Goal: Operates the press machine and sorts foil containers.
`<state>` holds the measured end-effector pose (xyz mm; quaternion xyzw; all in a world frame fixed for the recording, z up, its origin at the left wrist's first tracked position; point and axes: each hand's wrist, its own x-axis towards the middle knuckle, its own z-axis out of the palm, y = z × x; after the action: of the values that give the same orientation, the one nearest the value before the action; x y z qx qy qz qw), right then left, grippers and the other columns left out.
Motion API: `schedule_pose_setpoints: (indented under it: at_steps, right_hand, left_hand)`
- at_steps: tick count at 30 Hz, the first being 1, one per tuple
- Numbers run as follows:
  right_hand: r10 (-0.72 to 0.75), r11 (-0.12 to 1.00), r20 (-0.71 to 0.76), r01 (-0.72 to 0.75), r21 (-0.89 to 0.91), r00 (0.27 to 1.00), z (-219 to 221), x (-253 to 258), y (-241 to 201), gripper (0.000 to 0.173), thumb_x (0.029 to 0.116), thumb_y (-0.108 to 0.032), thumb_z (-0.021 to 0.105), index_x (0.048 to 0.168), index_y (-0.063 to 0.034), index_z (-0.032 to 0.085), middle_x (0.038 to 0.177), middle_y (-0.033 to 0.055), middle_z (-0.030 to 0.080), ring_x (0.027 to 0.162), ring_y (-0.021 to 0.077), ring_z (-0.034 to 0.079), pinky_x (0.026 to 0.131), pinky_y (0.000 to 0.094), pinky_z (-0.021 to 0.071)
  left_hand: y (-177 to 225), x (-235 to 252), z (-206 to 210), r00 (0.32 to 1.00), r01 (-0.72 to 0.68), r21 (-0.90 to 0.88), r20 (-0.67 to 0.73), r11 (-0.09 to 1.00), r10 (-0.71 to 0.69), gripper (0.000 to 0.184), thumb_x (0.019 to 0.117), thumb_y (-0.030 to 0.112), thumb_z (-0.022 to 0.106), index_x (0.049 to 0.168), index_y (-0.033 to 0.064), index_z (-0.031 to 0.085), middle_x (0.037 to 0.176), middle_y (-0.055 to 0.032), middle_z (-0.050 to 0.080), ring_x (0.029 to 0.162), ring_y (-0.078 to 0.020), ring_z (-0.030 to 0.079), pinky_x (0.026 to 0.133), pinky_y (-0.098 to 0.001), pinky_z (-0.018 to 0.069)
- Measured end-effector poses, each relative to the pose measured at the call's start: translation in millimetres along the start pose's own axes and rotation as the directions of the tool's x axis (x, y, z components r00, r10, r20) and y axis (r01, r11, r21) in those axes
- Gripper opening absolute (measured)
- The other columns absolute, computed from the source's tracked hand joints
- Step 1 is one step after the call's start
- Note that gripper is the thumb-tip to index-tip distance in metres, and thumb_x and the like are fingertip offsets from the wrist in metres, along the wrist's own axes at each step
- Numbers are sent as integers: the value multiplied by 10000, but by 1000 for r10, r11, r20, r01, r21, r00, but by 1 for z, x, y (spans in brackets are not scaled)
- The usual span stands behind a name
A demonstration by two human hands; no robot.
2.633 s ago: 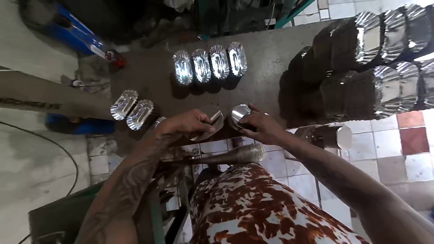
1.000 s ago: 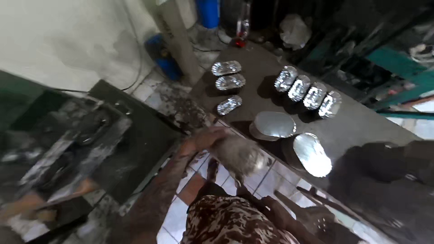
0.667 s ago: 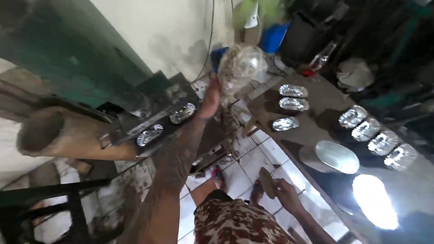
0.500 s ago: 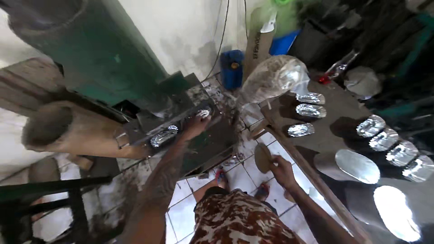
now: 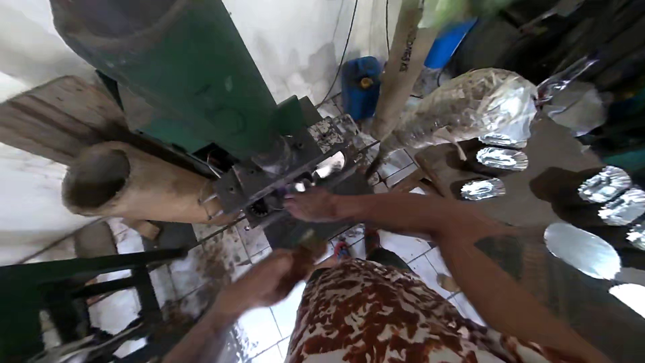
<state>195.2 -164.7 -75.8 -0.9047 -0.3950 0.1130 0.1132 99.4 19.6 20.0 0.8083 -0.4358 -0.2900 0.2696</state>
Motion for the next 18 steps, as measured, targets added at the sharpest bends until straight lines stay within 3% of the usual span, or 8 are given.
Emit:
schedule_pose_setpoints:
  at_steps: [2, 4, 6, 8, 10, 12, 15, 18]
  right_hand:
    - [45, 999, 110, -43, -18, 993, 2, 39, -41, 280, 998, -56, 589, 1266, -7, 655, 1439, 143, 569, 1315, 379, 544, 1022, 677, 460]
    - [20, 1000, 215, -21, 5, 976, -9, 48, -46, 310, 998, -41, 588, 1292, 53, 619, 1457, 213, 535, 1320, 451, 515, 1013, 750, 404]
    - [-31, 1000, 336, 27, 15, 941, -31, 21, -25, 325, 974, -119, 651, 1258, 38, 652, 1404, 201, 578, 1338, 406, 515, 1100, 672, 385]
    - [-18, 999, 479, 31, -19, 878, -83, -24, -2, 285, 946, -177, 682, 1154, 17, 683, 1178, 208, 660, 1133, 410, 624, 932, 647, 492]
    - [53, 993, 517, -98, 61, 854, -152, -84, 27, 325, 1010, -236, 635, 1252, -21, 669, 1157, 203, 677, 1102, 410, 646, 920, 649, 496]
    - [110, 950, 428, -221, 220, 897, -222, -135, 78, 348, 1046, -267, 602, 1294, -29, 656, 1124, 176, 695, 1033, 322, 668, 920, 552, 520]
    - [96, 902, -18, -80, 425, 995, -249, -178, 187, 347, 1052, -287, 569, 1190, 18, 660, 1042, 115, 689, 921, 121, 661, 863, 295, 552]
    - [538, 756, -84, -437, 488, 839, -238, -237, 143, 455, 1033, -374, 599, 1368, -66, 609, 1255, 107, 672, 1114, 137, 641, 1016, 343, 491]
  left_hand:
    - [29, 0, 27, 988, -150, -228, -7, 962, 152, 343, 1067, 275, 489, 958, 30, 703, 822, -81, 679, 759, -161, 670, 720, -355, 580]
    - [52, 2, 34, 989, -111, -372, 54, 922, 141, 312, 1032, 198, 556, 1234, -30, 619, 1061, -169, 666, 965, -233, 655, 883, -405, 551]
    - [64, -2, 42, 995, 4, -476, 91, 879, 45, 472, 955, 116, 606, 1391, -31, 500, 1218, -186, 633, 1086, -207, 640, 970, -387, 534]
    - [68, -4, 54, 995, 59, -461, 104, 886, -12, 273, 927, 103, 586, 1132, -53, 674, 1016, -185, 681, 948, -252, 655, 864, -429, 532]
    - [67, 4, 60, 959, 100, -336, 282, 937, -1, 271, 1001, 157, 503, 900, -27, 675, 818, -169, 640, 805, -309, 648, 747, -506, 525]
    - [54, 22, 67, 912, 34, -408, 387, 912, 139, 306, 1015, 180, 501, 845, -8, 672, 747, -129, 620, 727, -269, 618, 687, -481, 496]
    - [41, 64, 103, 803, 78, -672, 480, 736, 354, 287, 989, 295, 560, 883, 57, 681, 736, 39, 611, 665, -29, 563, 639, -251, 496]
    - [69, 103, 134, 755, 25, -666, 502, 746, 422, 220, 977, 199, 578, 927, 19, 695, 807, -1, 641, 734, -32, 585, 703, -245, 511]
